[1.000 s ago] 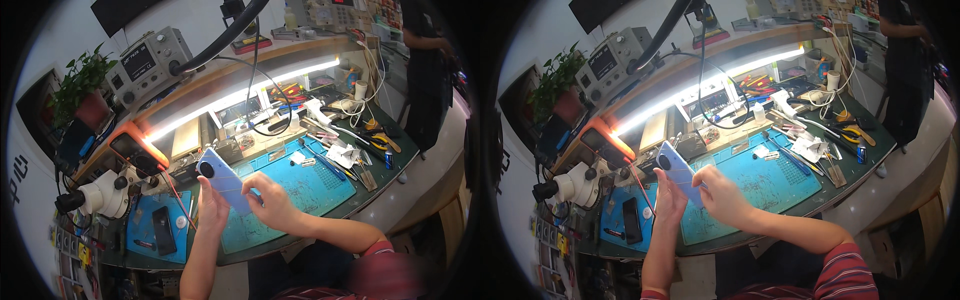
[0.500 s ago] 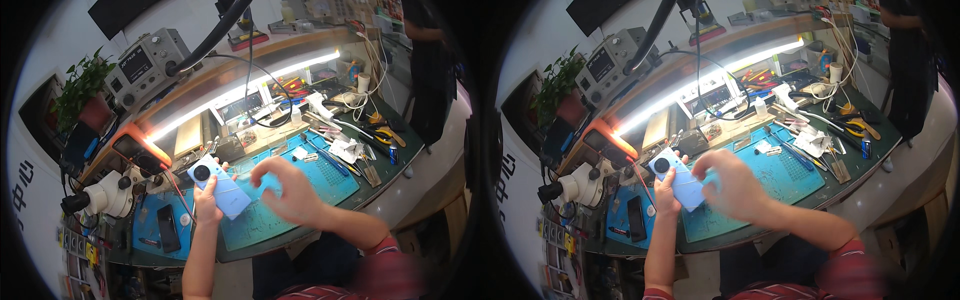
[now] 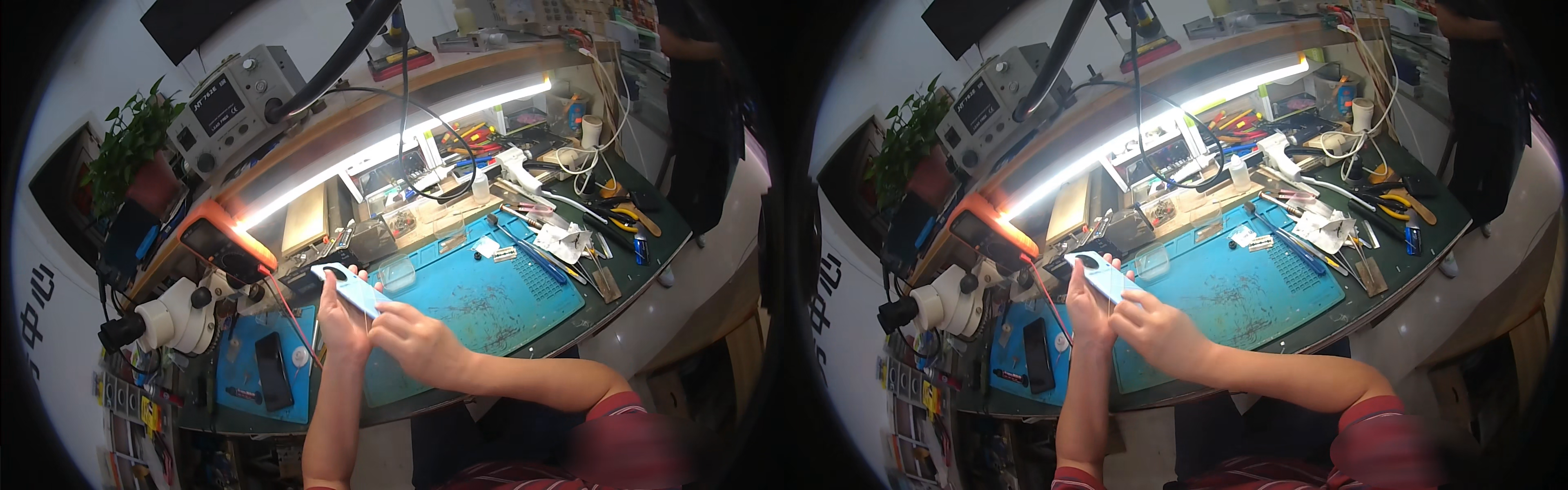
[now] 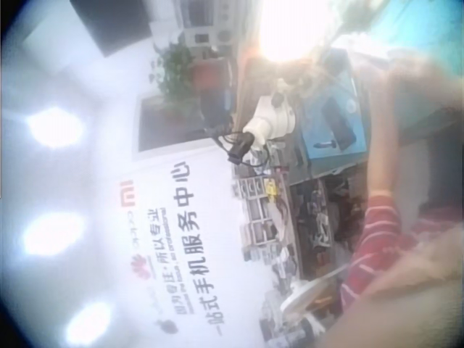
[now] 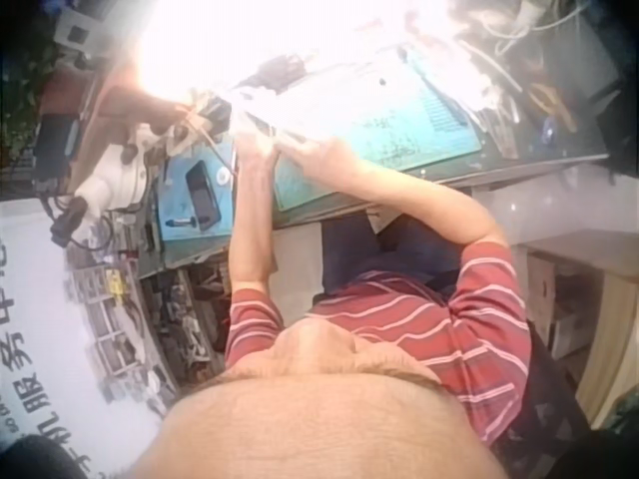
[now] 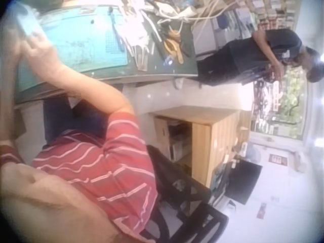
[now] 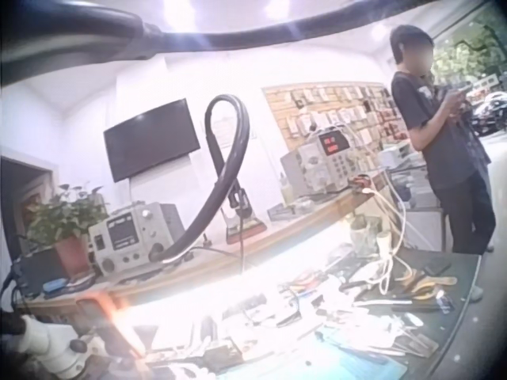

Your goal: The person applies adhesive to the internal frame of a disassembled smartphone, then aligns and presses the back cover into place. They use a heat gun to warm the edges, wipe the surface, and apply yellow tape across the back before handing the device to another person.

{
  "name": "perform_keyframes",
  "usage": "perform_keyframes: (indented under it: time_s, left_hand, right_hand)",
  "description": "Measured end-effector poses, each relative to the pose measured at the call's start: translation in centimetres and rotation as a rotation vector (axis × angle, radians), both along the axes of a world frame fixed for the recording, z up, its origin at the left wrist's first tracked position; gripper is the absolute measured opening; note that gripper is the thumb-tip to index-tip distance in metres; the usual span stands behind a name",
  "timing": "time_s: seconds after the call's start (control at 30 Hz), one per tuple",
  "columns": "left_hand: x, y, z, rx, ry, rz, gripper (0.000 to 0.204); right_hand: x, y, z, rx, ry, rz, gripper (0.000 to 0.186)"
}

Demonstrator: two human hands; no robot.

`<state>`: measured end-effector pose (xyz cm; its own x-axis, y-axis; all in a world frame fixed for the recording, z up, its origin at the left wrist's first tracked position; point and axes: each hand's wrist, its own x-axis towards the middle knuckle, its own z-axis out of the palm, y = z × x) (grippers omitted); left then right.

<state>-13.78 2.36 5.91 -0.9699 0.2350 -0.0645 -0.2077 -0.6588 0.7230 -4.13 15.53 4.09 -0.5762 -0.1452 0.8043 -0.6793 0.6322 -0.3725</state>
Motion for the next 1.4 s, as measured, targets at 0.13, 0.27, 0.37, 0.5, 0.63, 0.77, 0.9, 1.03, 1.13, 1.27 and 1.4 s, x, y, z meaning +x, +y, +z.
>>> perform_keyframes:
  time_s: [0.13, 0.27, 0.37, 0.5, 0.63, 0.77, 0.9, 1.03, 1.13, 1.27, 1.4]
  left_hand:
    - [-0.3, -2.1, -2.2, 0.056, 0.076, -0.023, 0.061]
    - [0.0, -1.4, -1.4, 0.157, 0.08, -0.086, 0.049]
    - [-0.1, -2.6, -1.1, 0.135, 0.125, -0.14, 0.048]
    - [0.9, -3.3, -0.6, 0.0, 0.161, -0.109, 0.046]
    - [0.4, -2.6, 0.0, -0.105, 0.198, 0.042, 0.04]
    - [-0.5, -0.9, 0.7, -0.118, 0.258, 0.219, 0.036]
    - [0.6, 0.6, 0.7, -0.095, 0.345, 0.379, 0.03]
    - [0.8, 0.5, 0.7, -0.049, 0.374, 0.387, 0.035]
    - [0.9, -0.5, 0.8, -0.042, 0.4, 0.297, 0.038]
    - [1.2, -1.5, 0.4, -0.028, 0.402, 0.153, 0.04]
    - [1.2, -1.8, 0.0, -0.005, 0.438, 0.074, 0.042]
  right_hand:
    - [-0.4, 1.0, 2.3, -0.542, -0.439, 0.243, 0.014]
    - [-0.8, 2.5, 1.8, -0.917, -0.731, 0.544, 0.017]
    - [-2.1, 5.1, 1.5, -1.347, -0.894, 0.631, 0.032]
    - [-3.4, 8.9, 2.2, -1.594, -0.915, 0.731, 0.038]
    - [-0.2, 5.4, 2.9, -0.702, -0.59, 0.458, 0.038]
    - [2.8, 1.1, 1.8, 0.043, -0.128, 0.084, 0.037]
    - [3.3, -0.9, 0.9, 0.224, -0.081, -0.113, 0.034]
    - [2.8, -1.1, 0.8, 0.098, -0.112, -0.09, 0.031]
    - [1.3, 0.6, 1.8, -0.174, -0.121, 0.06, 0.034]
    - [0.5, 2.7, 3.2, -0.617, -0.252, 0.282, 0.035]
    - [0.9, 3.2, 3.3, -0.634, -0.315, 0.346, 0.034]
